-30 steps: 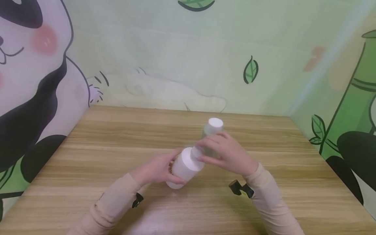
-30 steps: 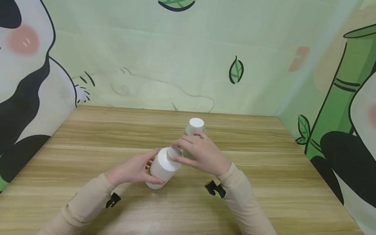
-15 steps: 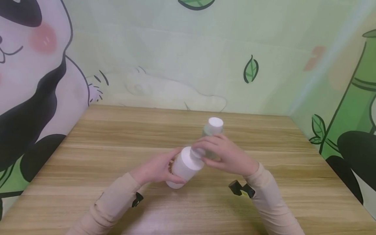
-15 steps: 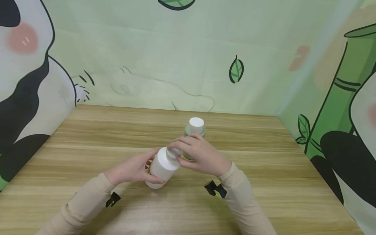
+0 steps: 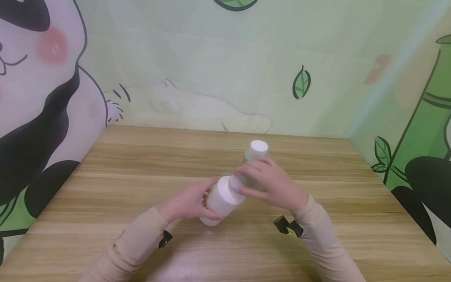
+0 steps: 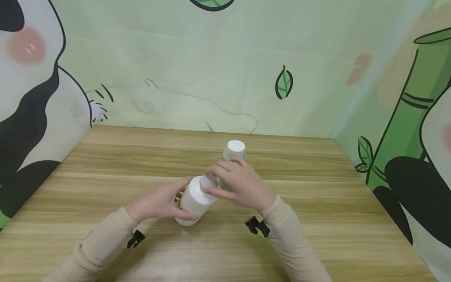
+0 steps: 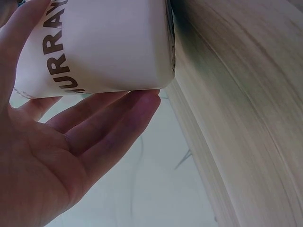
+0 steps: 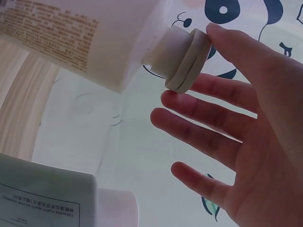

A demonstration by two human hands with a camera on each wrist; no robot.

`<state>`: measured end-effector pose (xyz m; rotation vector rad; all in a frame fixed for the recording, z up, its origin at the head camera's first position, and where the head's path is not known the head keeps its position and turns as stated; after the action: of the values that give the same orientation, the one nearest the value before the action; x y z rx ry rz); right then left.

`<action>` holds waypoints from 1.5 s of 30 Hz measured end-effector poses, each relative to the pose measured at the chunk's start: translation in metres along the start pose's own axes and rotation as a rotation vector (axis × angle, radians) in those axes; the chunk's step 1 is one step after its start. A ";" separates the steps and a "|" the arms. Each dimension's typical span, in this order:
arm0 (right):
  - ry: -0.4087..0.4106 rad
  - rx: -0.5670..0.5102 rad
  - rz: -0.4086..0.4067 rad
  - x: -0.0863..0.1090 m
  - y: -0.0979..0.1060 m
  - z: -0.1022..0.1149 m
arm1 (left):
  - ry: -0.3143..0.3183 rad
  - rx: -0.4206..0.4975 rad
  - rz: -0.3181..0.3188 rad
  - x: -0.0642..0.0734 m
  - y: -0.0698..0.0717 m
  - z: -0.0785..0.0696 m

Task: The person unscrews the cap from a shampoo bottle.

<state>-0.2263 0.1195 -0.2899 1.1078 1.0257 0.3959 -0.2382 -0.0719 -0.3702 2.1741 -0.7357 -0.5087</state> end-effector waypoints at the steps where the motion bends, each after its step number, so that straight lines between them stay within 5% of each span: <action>1: 0.007 0.003 -0.005 0.000 0.000 0.000 | 0.001 -0.002 0.000 0.000 0.000 0.000; 15: 0.098 -0.007 0.018 0.001 0.000 0.004 | 0.001 0.013 -0.004 -0.001 0.000 0.001; 27: -0.007 -0.015 0.003 -0.001 0.000 0.001 | 0.004 0.009 0.000 0.000 0.000 0.000; 34: 0.057 -0.065 -0.039 -0.002 0.001 0.003 | -0.008 0.013 0.001 -0.001 -0.001 -0.001; 45: 0.115 -0.159 0.028 -0.001 0.000 0.007 | -0.019 0.048 0.005 -0.001 -0.001 -0.001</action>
<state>-0.2211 0.1158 -0.2887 0.9663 1.0608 0.5594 -0.2385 -0.0704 -0.3703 2.2145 -0.7707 -0.5146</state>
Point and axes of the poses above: each hand's wrist, its own x-axis away from the middle knuckle, its own y-axis out of the back of the hand, z = x × y, the point moved 4 cm from there along -x, towards the middle knuckle, and after that the axes turned 5 degrees about -y, right-handed, at the moved point
